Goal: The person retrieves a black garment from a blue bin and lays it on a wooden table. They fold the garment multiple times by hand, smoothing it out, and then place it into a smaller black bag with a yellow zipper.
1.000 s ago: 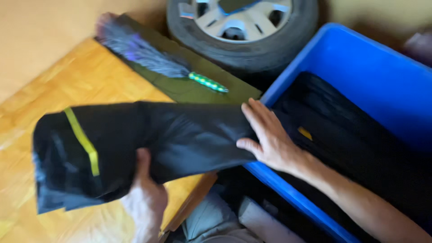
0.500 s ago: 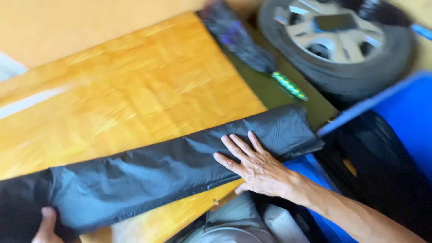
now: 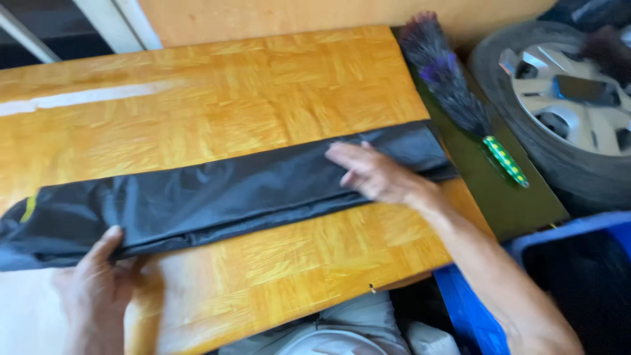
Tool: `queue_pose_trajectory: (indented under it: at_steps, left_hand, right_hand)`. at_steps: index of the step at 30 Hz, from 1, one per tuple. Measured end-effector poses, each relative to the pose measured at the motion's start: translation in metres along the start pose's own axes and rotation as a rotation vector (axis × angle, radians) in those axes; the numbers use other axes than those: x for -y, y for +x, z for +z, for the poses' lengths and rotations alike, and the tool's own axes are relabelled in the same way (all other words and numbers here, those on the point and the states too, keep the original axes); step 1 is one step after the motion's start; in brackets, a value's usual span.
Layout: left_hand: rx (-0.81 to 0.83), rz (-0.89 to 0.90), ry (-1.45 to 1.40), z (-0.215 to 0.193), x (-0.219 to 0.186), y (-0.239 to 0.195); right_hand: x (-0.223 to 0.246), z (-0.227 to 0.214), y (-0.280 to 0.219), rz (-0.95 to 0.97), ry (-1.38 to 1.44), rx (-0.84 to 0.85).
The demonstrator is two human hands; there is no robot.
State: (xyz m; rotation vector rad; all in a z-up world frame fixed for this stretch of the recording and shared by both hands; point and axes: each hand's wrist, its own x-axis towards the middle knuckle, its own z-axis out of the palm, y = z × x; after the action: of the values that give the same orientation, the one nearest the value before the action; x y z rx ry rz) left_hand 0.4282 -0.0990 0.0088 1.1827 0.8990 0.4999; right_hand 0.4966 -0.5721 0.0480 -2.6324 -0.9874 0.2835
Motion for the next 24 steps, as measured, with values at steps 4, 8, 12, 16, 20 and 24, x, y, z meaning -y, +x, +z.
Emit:
queue_pose_trajectory:
  at_steps: [4,8,12,16,20,24]
  left_hand:
    - [0.146,-0.150,-0.176,0.001,0.009,-0.005]
    - [0.075,-0.009,-0.135,-0.002,0.006,-0.019]
    - [0.163,0.608,-0.118,-0.027,0.014,-0.018]
    - [-0.059,1.006,0.946,-0.029,0.001,-0.023]
    - [0.129,1.158,1.281,-0.017,0.022,0.002]
    - [0.173,0.998,1.363,-0.021,0.026,0.011]
  right_hand:
    - [-0.076,-0.032,-0.061,0.162,-0.093,-0.735]
    - [-0.189,-0.017,-0.159,0.964,-0.342,-0.485]
    - [-0.224,0.028,-0.162,1.014,-0.838,-0.303]
    - [-0.161,-0.010,-0.091,0.764,-0.163,-0.710]
    - [-0.081,-0.019,-0.101,0.718,-0.635,-0.599]
    - [0.119,-0.007,-0.025,0.477,-0.314,-0.625]
